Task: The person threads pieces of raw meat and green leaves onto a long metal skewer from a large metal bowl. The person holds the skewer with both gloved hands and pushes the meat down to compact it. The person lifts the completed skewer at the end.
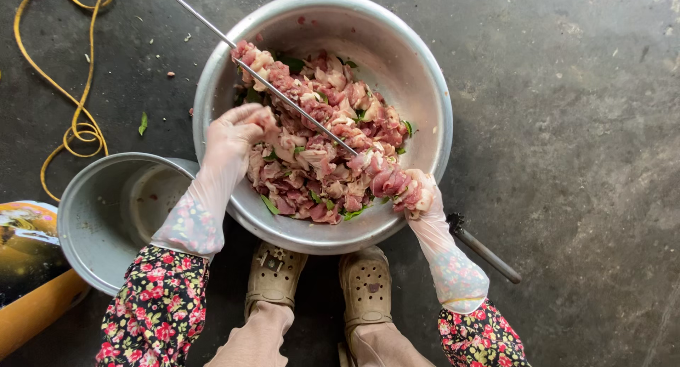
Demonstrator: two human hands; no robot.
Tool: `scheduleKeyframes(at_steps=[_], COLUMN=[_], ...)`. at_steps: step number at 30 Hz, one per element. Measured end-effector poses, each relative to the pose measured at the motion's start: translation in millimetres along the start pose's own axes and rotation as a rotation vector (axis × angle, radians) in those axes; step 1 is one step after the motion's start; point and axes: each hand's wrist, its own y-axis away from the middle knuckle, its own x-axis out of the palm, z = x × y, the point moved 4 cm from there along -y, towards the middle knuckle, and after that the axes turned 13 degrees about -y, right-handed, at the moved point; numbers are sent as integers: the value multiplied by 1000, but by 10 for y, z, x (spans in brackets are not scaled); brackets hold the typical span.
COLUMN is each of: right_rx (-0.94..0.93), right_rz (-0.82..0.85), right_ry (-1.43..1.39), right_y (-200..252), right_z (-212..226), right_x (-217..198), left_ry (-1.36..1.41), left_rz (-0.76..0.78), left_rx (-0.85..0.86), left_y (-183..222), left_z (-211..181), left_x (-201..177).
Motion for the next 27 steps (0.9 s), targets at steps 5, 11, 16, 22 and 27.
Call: scheduleKeyframes(at_steps=[5,11,16,22,27], right_rx=[-61,-39,-79,-105,18], right_rz=[42,67,1,36,-68], right_ry=[30,86,101,216,-76], right_y=[17,-57,-25,-15,-84], right_z=[18,-24,1,17,-50], right_x=[-6,-69,-111,-65,-124], left_ry=[142,92,-49,-78,-212], left_rz=[57,-120,-195,-235,-239], left_rx=[49,-99,132,331,438], left_y=[-161,-173,-257,-248,-141], left_z=[-388,-676,-826,-878,-894], left_x=[-45,-48,62,128,234])
